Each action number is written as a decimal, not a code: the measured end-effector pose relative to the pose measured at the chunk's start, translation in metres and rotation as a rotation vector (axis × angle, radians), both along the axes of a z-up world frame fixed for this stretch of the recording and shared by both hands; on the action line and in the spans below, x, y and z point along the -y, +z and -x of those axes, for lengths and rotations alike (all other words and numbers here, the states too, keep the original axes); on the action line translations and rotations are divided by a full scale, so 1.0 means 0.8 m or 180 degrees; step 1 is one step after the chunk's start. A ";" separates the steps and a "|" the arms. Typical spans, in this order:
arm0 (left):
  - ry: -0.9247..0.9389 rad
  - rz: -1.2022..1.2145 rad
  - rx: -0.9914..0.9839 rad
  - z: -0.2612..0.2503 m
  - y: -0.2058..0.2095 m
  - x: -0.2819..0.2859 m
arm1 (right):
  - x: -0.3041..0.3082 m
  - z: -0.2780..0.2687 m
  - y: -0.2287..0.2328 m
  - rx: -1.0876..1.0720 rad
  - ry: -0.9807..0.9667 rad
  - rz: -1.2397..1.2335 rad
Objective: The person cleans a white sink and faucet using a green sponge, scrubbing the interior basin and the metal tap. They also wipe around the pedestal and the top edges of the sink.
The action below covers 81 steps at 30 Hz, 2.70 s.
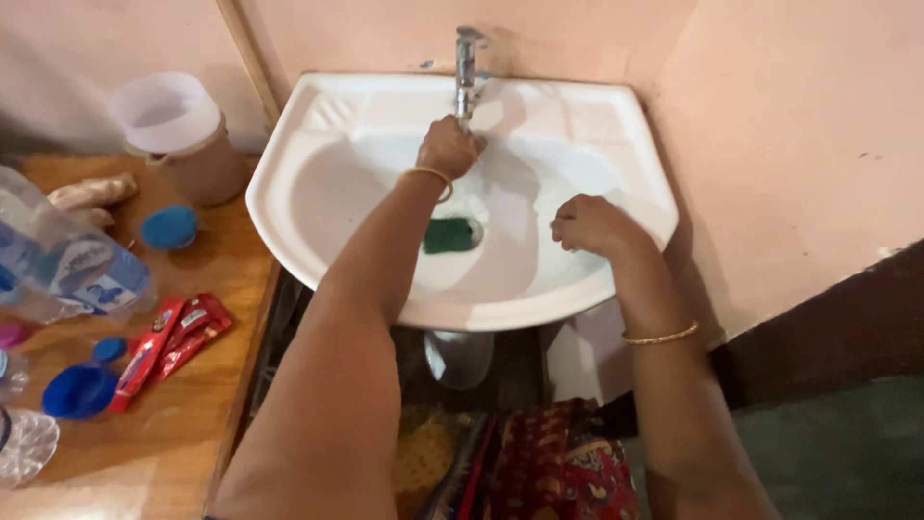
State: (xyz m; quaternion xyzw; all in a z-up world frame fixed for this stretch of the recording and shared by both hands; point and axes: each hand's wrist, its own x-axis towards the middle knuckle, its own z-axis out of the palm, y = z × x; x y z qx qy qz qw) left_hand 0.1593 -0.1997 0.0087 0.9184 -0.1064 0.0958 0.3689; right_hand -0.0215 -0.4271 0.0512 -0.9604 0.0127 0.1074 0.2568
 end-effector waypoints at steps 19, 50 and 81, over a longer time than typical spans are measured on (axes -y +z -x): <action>0.0298 -0.1953 0.0792 0.195 0.006 -0.298 | 0.009 -0.007 -0.019 0.0126 0.0055 -0.0028; -0.1544 0.4553 -0.0816 -0.022 -0.068 -0.322 | 0.025 -0.033 -0.025 -0.0256 0.0011 0.0614; 0.0674 0.7052 -0.1471 0.343 -0.103 0.020 | -0.002 -0.004 -0.005 -0.0015 -0.0163 0.0526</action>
